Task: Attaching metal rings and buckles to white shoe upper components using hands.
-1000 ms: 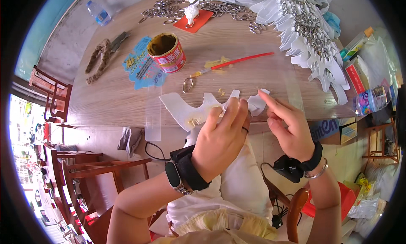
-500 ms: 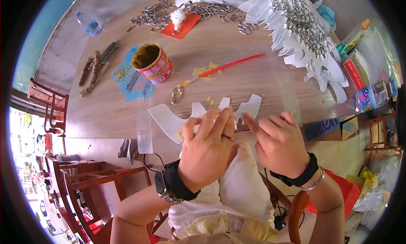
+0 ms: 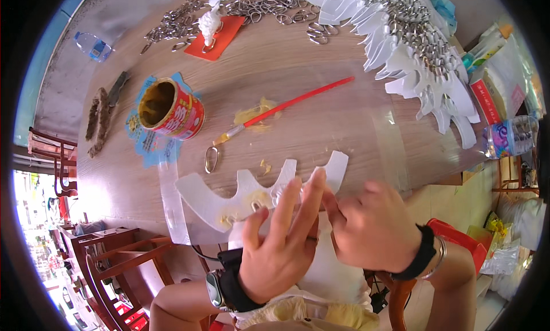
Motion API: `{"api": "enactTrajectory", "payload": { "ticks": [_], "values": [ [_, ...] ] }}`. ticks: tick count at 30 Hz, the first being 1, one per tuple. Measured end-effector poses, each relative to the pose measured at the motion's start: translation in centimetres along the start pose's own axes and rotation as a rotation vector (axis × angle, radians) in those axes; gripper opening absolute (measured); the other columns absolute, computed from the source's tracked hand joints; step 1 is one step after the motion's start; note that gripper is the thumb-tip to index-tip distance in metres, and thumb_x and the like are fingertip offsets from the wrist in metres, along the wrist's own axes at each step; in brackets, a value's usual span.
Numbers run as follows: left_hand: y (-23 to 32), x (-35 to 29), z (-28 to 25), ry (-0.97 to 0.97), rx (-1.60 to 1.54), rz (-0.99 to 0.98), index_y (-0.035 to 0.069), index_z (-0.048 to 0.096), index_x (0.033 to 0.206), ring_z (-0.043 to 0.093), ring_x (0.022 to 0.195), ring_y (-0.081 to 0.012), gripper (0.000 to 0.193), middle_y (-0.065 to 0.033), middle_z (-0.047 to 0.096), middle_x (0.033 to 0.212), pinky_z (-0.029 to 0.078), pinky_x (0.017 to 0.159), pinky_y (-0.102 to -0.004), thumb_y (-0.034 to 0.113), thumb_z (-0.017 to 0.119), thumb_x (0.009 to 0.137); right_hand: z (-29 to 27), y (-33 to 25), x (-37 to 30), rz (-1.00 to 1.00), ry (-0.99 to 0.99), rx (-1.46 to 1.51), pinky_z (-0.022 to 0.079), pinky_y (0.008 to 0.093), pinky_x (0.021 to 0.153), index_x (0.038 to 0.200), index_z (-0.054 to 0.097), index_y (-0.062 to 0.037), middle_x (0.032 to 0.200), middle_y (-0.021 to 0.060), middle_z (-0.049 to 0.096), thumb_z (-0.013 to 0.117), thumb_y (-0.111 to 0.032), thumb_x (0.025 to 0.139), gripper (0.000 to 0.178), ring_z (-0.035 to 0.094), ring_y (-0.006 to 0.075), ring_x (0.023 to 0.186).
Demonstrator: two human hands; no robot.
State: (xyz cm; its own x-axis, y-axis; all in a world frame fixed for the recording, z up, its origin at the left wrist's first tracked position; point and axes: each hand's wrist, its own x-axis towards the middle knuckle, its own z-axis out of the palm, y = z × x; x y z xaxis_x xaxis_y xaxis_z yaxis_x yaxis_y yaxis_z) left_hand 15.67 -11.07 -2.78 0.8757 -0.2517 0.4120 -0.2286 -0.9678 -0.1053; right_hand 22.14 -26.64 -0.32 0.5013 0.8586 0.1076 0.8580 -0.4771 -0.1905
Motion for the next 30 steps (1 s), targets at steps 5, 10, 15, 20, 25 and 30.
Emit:
{"api": "enactTrajectory", "payload": {
  "ticks": [5,10,15,20,25,30],
  "values": [
    [-0.7,-0.9,-0.7,-0.226,-0.027,-0.067,0.021,0.071,0.104,0.048,0.12,-0.0116,0.029,0.0136,0.057,0.129,0.02,0.097,-0.0386,0.029,0.059,0.079,1.0,-0.4,-0.4,-0.026,0.061,-0.074,0.027,0.0302,0.049,0.085,0.068,0.0114,0.057,0.0015,0.038,0.064,0.003,0.064,0.023,0.036,0.014,0.045],
    [-1.6,-0.2,-1.4,-0.347,-0.099,-0.063,0.019,0.073,0.106,0.039,0.126,-0.0276,0.042,0.0075,0.058,0.128,0.026,0.093,-0.0438,0.03,0.074,0.066,0.9,0.3,0.3,-0.04,0.123,-0.06,0.022,0.029,0.045,0.09,0.069,0.012,0.055,-0.0005,0.034,0.067,0.004,0.066,0.025,0.032,0.0119,0.044],
    [-2.0,-0.9,-1.6,-0.361,0.003,0.033,0.02,0.072,0.108,0.038,0.129,-0.0284,0.039,-0.0011,0.056,0.132,0.027,0.098,-0.0462,0.032,0.073,0.071,0.9,0.9,0.2,-0.103,0.124,-0.106,0.021,0.0291,0.044,0.087,0.069,0.0117,0.053,-0.0007,0.033,0.071,0.003,0.07,0.019,0.03,0.0118,0.043],
    [-2.1,-0.5,-0.5,-0.247,-0.166,-0.032,0.014,0.071,0.109,0.042,0.125,-0.0281,0.046,0.0083,0.059,0.126,0.021,0.095,-0.0461,0.025,0.075,0.065,1.3,0.1,-0.6,-0.048,0.061,-0.103,0.025,0.0295,0.047,0.088,0.069,0.0115,0.056,-0.0002,0.035,0.068,0.003,0.069,0.021,0.034,0.013,0.046],
    [-1.4,-1.4,0.0,-0.184,-0.205,-0.082,0.011,0.068,0.113,0.044,0.125,-0.0229,0.048,0.0059,0.057,0.129,0.018,0.098,-0.0469,0.017,0.073,0.066,1.5,0.3,-1.2,-0.037,0.061,-0.057,0.032,0.0311,0.052,0.105,0.064,0.0105,0.061,0.001,0.039,0.061,-0.002,0.062,0.045,0.042,0.0144,0.049],
    [-0.8,-1.4,-0.3,-0.17,-0.214,-0.138,0.013,0.069,0.112,0.044,0.127,-0.0181,0.042,0.0075,0.053,0.134,0.018,0.099,-0.0488,0.011,0.056,0.073,1.1,1.1,-1.2,0.023,0.087,0.139,0.039,0.0321,0.054,0.117,0.061,0.0038,0.06,0.001,0.044,0.062,-0.005,0.07,0.048,0.048,0.018,0.049]
  ]
}}
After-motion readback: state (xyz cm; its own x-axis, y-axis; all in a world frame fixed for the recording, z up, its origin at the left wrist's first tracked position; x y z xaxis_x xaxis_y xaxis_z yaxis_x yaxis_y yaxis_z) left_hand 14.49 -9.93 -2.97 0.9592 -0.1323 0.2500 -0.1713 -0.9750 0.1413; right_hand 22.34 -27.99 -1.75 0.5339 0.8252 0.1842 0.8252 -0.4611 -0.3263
